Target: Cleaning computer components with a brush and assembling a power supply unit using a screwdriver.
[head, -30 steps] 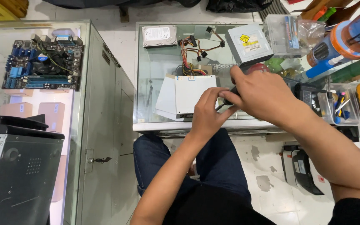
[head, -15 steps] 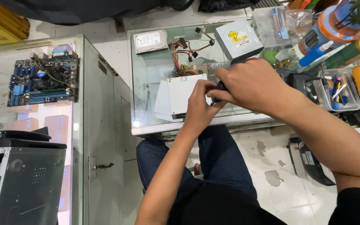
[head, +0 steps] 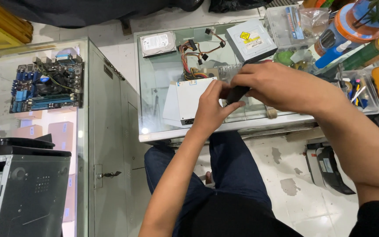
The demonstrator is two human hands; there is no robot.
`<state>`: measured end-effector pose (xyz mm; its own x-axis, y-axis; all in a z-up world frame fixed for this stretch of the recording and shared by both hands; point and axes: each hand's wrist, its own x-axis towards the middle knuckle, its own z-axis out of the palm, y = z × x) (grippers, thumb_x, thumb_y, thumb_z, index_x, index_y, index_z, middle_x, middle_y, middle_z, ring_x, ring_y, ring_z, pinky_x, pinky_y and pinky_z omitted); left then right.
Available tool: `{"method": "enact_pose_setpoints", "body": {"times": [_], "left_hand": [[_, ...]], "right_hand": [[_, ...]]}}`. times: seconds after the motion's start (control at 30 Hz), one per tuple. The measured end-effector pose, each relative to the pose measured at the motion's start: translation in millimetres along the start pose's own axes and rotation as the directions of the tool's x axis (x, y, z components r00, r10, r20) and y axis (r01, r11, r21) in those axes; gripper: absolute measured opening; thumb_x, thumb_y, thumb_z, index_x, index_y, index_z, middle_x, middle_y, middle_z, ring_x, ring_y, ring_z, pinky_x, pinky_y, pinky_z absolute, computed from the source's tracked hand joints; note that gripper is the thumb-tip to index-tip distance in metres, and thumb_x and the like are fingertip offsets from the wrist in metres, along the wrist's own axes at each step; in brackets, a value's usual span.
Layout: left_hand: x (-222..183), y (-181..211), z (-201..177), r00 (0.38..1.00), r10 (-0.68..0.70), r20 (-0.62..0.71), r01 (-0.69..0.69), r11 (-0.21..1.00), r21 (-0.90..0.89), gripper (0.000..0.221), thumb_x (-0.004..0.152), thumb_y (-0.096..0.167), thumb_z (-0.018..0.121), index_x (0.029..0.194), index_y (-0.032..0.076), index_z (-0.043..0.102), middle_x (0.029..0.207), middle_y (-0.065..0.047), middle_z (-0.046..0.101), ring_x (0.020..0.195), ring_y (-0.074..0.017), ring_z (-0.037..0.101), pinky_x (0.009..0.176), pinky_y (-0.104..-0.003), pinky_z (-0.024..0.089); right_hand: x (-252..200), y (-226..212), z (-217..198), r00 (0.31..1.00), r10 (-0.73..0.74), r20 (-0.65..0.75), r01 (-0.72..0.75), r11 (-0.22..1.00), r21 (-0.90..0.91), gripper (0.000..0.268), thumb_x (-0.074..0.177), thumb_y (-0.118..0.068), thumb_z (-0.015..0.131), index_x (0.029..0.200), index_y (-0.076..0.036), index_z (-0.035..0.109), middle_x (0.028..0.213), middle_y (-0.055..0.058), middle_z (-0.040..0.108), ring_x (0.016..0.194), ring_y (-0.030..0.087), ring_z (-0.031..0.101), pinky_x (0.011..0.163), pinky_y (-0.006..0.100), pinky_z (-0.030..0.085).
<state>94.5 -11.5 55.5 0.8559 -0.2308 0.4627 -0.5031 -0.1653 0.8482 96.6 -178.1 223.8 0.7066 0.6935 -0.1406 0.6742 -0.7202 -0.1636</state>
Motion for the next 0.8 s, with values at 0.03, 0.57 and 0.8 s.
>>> {"method": "enact_pose_setpoints", "body": {"times": [0.03, 0.57, 0.8], "left_hand": [[2.8, 7.6, -0.7, 1.0, -0.027, 0.016, 0.027, 0.999, -0.025, 0.048, 0.082, 0.012, 0.087, 0.118, 0.003, 0.056, 0.103, -0.011, 0.06, 0.099, -0.0338, 0.072, 0.087, -0.043, 0.064], [-0.1, -5.9, -16.9, 0.958, 0.013, 0.288, 0.013, 0.996, -0.088, 0.045, 0.107, 0.025, 0.058, 0.147, 0.008, 0.047, 0.126, -0.012, 0.066, 0.115, -0.0241, 0.066, 0.101, -0.037, 0.059], [-3.1, 4.7, -14.4, 0.99, 0.0, 0.143, 0.016, 0.994, -0.108, 0.033, 0.092, 0.016, 0.078, 0.113, 0.007, 0.055, 0.104, -0.008, 0.058, 0.092, -0.0189, 0.062, 0.084, -0.032, 0.056]], "right_hand": [[0.1, 7.6, 3.2, 1.0, 0.023, -0.007, -0.023, 1.0, 0.001, 0.025, 0.089, -0.007, 0.069, 0.113, -0.008, 0.065, 0.102, 0.016, 0.071, 0.092, 0.044, 0.074, 0.077, 0.049, 0.061], [3.8, 9.9, 13.6, 0.997, 0.061, 0.038, -0.058, 0.995, -0.077, 0.018, 0.098, -0.023, 0.065, 0.108, -0.013, 0.054, 0.093, 0.01, 0.063, 0.079, 0.038, 0.066, 0.066, 0.05, 0.049], [0.6, 3.0, 17.3, 0.995, 0.059, -0.074, -0.084, 0.913, -0.398, 0.049, 0.099, -0.061, 0.058, 0.112, -0.013, 0.058, 0.088, 0.006, 0.062, 0.082, 0.029, 0.067, 0.063, 0.042, 0.055]]}}
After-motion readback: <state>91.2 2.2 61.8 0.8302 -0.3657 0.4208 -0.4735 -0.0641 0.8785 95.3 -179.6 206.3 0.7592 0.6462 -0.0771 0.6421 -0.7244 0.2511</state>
